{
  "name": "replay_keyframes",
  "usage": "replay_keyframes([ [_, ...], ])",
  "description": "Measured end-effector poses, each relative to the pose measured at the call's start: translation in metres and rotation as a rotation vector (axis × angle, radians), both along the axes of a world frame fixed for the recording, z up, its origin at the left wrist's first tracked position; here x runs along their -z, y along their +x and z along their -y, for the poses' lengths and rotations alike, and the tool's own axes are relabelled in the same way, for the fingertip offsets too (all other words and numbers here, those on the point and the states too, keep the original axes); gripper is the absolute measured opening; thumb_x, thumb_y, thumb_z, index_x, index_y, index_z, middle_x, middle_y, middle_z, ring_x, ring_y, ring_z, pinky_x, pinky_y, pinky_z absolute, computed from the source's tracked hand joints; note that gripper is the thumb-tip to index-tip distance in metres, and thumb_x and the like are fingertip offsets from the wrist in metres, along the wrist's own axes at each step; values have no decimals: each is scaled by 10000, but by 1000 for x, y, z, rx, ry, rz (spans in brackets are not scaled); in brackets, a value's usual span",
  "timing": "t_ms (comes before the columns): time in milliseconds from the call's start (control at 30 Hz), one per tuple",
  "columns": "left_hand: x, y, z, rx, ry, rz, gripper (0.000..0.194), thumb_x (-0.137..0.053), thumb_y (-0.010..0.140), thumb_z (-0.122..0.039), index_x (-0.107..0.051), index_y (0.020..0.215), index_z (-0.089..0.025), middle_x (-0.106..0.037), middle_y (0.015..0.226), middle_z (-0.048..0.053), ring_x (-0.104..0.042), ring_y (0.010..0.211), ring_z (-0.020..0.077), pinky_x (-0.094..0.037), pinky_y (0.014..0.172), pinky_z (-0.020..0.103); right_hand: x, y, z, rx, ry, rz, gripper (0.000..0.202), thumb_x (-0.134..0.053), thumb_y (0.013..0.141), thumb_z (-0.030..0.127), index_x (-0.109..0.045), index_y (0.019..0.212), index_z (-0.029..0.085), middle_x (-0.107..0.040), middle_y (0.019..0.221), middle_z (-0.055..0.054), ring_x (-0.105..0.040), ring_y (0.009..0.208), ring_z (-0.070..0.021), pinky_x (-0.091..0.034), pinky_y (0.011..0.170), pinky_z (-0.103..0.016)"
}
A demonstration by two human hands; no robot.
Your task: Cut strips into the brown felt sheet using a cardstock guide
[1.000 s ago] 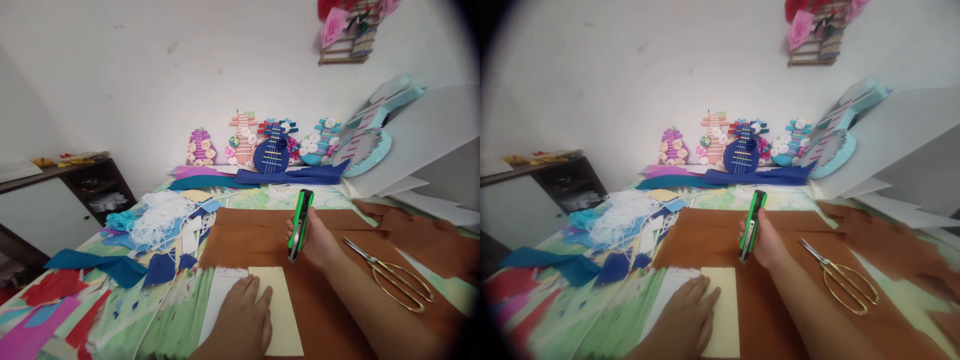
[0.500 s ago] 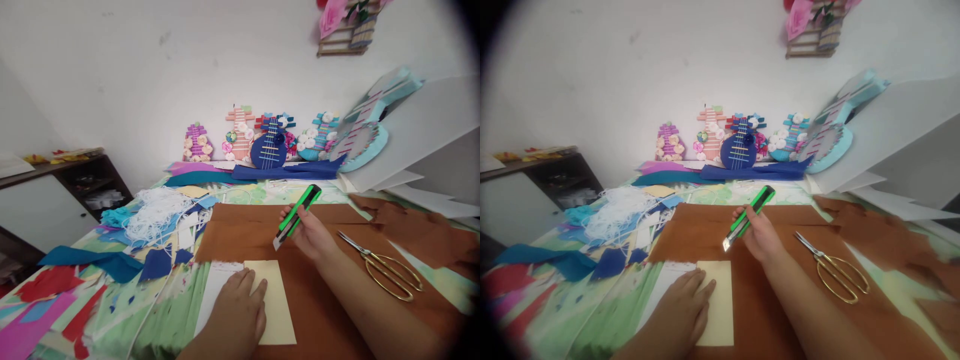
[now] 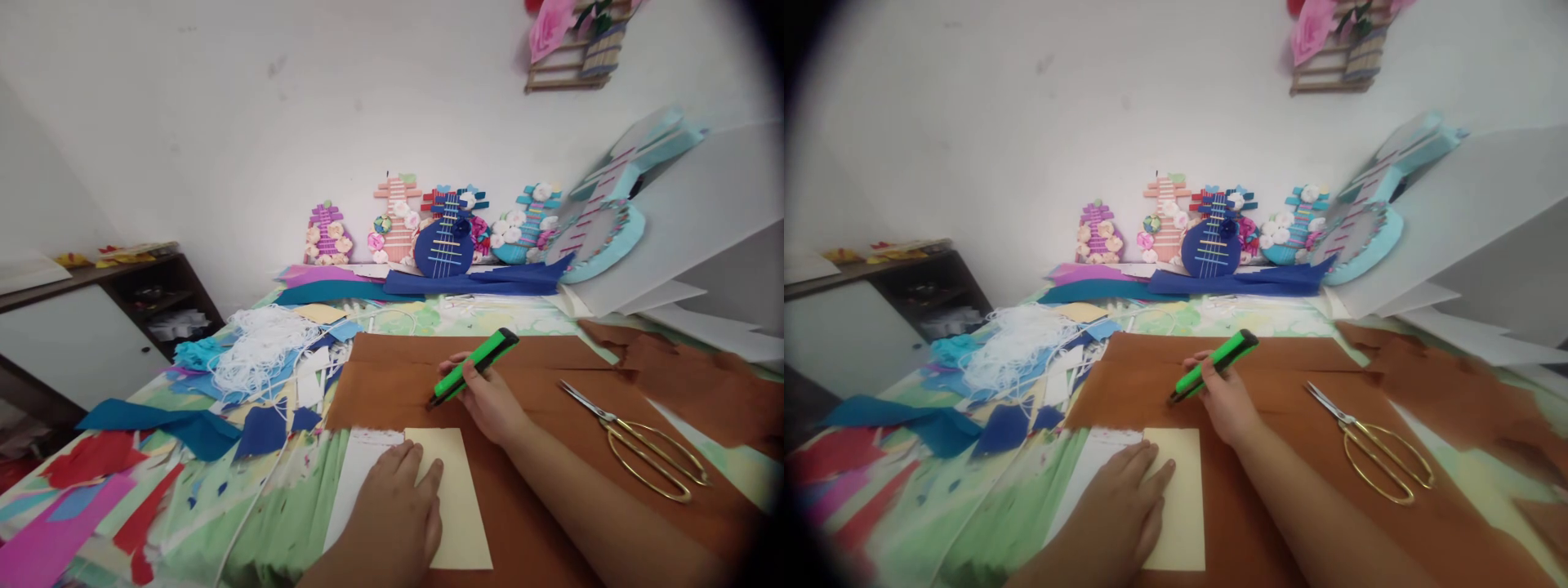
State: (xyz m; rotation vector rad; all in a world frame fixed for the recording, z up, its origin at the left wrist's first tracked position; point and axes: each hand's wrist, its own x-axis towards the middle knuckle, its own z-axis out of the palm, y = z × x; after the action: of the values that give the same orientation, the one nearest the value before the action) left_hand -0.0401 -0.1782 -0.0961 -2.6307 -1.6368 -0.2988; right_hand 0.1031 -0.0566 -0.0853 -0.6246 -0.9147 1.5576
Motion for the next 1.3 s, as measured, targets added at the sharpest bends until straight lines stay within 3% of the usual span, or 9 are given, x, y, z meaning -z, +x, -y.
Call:
replay_keyframes([
  [233, 2, -2, 0, 13, 19, 8, 383, -476, 775, -237, -517, 1151, -179, -505, 1154, 137, -446, 1059, 278, -367, 880, 424, 1, 6, 0, -26, 210, 493, 298, -676, 611, 372, -540, 812, 199, -578, 764, 0, -559, 718, -152, -454, 671, -296],
  [400, 2, -1, -1, 11, 18, 17, 384, -474, 777, -239, -513, 1155, -180, -508, 1147, 138, -447, 1055, 277, -365, 881, 418, -4, 9, 4, -222, 326, 832, 248, -692, 574, 334, -585, 740, 183, -608, 702, -12, -577, 655, -168, -465, 590, -284],
  [567, 4, 0, -1, 5, 6, 23, 401, -479, 769, -239, -499, 1166, -185, -499, 1150, 139, -432, 1065, 282, -350, 890, 432, -7, -3, 15, -97, 133, 686, 326, -659, 602, 344, -544, 875, 209, -625, 734, -9, -616, 701, -180, -508, 616, -297],
  [700, 5, -1, -1, -6, 7, 52, 394, -470, 769, -226, -505, 1160, -187, -499, 1144, 131, -425, 1066, 279, -350, 890, 427, -5, -14, 19, -157, 28, 629, 288, -663, 597, 304, -550, 847, 216, -633, 737, -2, -626, 739, -181, -510, 670, -297],
  [933, 8, -1, -1, -14, 40, 108, 400, -494, 739, -229, -524, 1137, -198, -508, 1127, 122, -430, 1057, 268, -347, 894, 406, 0, -18, 18, -209, 68, 730, 199, -653, 605, 280, -570, 769, 205, -624, 663, 14, -609, 664, -164, -486, 655, -295],
  [1100, 7, -1, 0, -25, 61, 122, 382, -492, 740, -237, -541, 1117, -201, -516, 1114, 129, -444, 1040, 268, -360, 884, 407, 1, -17, 17, -199, 92, 740, 178, -675, 583, 277, -589, 727, 218, -630, 708, 6, -602, 730, -180, -472, 684, -303],
  [1300, 0, -1, 1, -53, -43, 98, 392, -482, 777, -282, -512, 1162, -215, -424, 1236, 170, -423, 1080, 316, -359, 870, 460, 4, -13, 14, -177, 160, 762, 220, -660, 615, 319, -561, 784, 218, -628, 727, 3, -604, 726, -181, -467, 666, -301],
])
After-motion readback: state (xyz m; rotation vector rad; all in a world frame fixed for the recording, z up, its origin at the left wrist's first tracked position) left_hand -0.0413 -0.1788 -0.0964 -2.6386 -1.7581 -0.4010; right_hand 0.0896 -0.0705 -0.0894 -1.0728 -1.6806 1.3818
